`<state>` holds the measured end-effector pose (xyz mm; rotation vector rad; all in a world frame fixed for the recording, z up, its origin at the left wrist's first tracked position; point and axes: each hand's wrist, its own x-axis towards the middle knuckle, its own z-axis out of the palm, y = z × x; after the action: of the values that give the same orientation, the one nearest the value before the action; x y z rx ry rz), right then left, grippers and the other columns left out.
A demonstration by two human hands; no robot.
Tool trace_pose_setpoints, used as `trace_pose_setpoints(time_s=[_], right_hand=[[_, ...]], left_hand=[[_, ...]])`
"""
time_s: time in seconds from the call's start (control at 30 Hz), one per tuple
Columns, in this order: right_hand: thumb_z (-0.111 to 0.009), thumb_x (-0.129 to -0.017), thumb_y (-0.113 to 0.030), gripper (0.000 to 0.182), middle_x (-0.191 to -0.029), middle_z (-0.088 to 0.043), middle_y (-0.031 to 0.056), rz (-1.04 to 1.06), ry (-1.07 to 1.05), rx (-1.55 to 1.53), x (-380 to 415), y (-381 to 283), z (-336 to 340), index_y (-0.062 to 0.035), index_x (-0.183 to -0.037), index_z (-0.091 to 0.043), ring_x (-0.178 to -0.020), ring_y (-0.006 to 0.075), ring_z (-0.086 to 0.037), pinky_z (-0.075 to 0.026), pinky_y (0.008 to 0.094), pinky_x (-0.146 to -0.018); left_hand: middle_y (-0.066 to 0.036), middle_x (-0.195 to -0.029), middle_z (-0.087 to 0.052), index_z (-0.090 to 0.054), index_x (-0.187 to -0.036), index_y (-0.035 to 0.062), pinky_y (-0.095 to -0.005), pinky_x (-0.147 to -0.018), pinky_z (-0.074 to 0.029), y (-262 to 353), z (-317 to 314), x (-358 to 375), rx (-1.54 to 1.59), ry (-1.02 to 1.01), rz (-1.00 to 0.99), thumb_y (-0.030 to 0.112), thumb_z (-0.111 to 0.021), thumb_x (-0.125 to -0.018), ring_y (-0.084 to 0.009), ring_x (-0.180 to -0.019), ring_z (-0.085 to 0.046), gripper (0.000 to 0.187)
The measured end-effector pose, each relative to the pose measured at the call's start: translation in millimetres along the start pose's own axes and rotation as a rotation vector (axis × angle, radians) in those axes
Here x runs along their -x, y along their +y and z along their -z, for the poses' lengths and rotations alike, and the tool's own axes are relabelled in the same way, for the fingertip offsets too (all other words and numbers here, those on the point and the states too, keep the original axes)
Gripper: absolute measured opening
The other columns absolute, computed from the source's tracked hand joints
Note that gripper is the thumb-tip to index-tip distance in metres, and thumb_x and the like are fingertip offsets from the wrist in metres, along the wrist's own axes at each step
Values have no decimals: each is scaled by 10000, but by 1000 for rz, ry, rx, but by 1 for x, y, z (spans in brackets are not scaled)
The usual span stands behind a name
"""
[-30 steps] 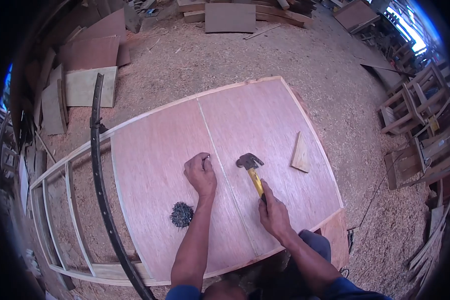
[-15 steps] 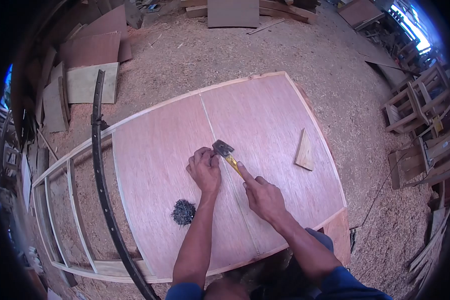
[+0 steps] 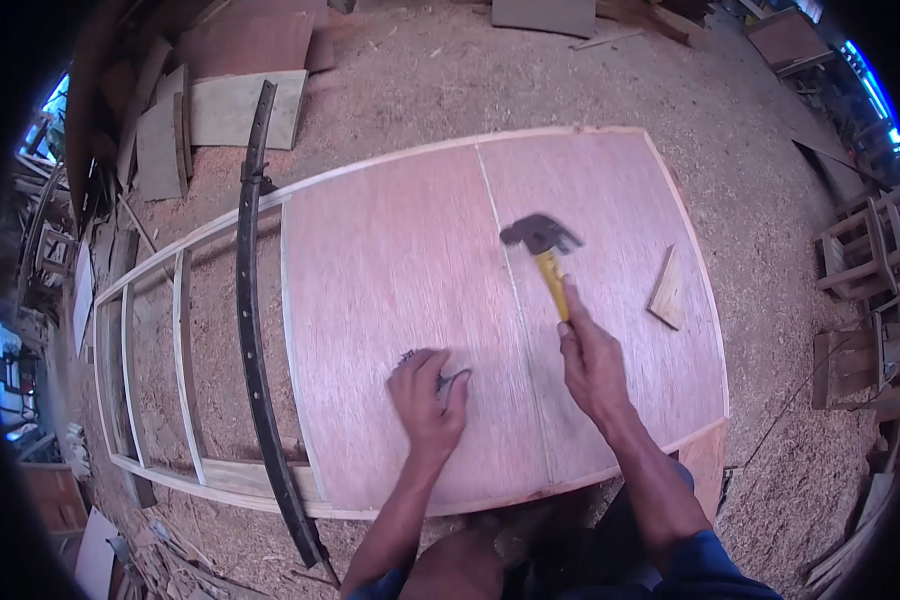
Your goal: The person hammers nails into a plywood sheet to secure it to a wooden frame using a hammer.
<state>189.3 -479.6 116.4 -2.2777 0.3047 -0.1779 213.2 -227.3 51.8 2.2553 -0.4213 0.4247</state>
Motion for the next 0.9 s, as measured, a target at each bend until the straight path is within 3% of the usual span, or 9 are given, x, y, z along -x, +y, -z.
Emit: trace_pose_setpoints(time_s=[0.13, 0.27, 0.4, 0.47, 0.5, 0.6, 0.73, 0.83, 0.9], right_hand=[[-623, -1085, -23, 725, -935, -693, 204, 252, 276, -11, 22, 19, -17, -178, -1760, -410, -788, 379, -721, -588, 484, -750], [-632, -1084, -41, 716, -943, -712, 208, -55, -110, 163, -7, 23, -22, -175, -1753, -414, -801, 417, -725, -575, 525, -749], [-612, -1106, -94, 687, -923, -706, 227, 140, 166, -69, 10, -2, -5, -190, -1755, -411, -743, 426, -716, -565, 561, -728], [-614, -1109, -77, 694, -877, -687, 219, 208, 177, 33, 10, 24, -18, -182, -1763, -404, -727, 386, -697, -577, 498, -740], [-614, -1111, -68, 698, -853, -677, 215, 241, 187, 82, 8, 25, -17, -178, -1766, -401, -719, 366, -688, -583, 467, -746], [-625, -1098, -52, 713, -885, -698, 219, -14, -138, 337, -13, 24, -9, -177, -1764, -403, -745, 388, -716, -596, 467, -745], [-653, -1084, -149, 778, -866, -691, 189, 177, 135, 52, 6, 16, -9, -312, -1780, -346, -724, 419, -727, -601, 548, -672], [-662, -1083, -141, 781, -860, -682, 186, 160, 40, 231, 2, 34, -23, -303, -1780, -350, -705, 418, -720, -597, 553, -657], [-662, -1084, -144, 777, -863, -682, 185, 89, -53, 280, -8, 37, -21, -306, -1778, -353, -697, 417, -720, -596, 546, -640]], left_hand=[[-151, -1290, -700, -749, -1293, 66, -492, -1053, -486, -25, 35, 28, -14, -34, 66, 118, -927, -850, -368, -1210, -628, 481], [-127, -1267, -699, -816, -1143, 87, -474, -1040, -487, -25, 27, 24, -69, -28, 104, 86, -930, -825, -348, -1178, -623, 337], [-116, -1252, -721, -832, -1037, 76, -448, -1054, -488, -17, 20, 29, 89, 16, 300, 27, -888, -862, -322, -1179, -615, 191], [-109, -1238, -734, -830, -998, 59, -435, -1064, -486, -15, 22, 28, 194, 60, 398, 1, -867, -883, -310, -1195, -606, 134], [-113, -1202, -741, -822, -1021, 48, -418, -1022, -505, -13, 26, 27, 226, 78, 380, -4, -857, -901, -293, -1147, -630, 135], [-123, -1094, -763, -797, -1088, 15, -365, -898, -564, -6, 33, 11, 334, 146, 302, -20, -828, -952, -241, -1006, -700, 144], [-111, -967, -768, -779, -1119, -8, -301, -764, -574, 10, 37, 10, 294, 59, 334, -1, -814, -993, -168, -825, -713, 131], [-98, -914, -774, -782, -1142, -17, -292, -765, -584, 28, 24, 5, 385, -44, 322, 3, -795, -1015, -135, -823, -727, 130], [-106, -946, -780, -786, -1159, -14, -301, -764, -585, 40, 3, 3, 537, -124, 439, 10, -783, -1025, -148, -830, -737, 136]])
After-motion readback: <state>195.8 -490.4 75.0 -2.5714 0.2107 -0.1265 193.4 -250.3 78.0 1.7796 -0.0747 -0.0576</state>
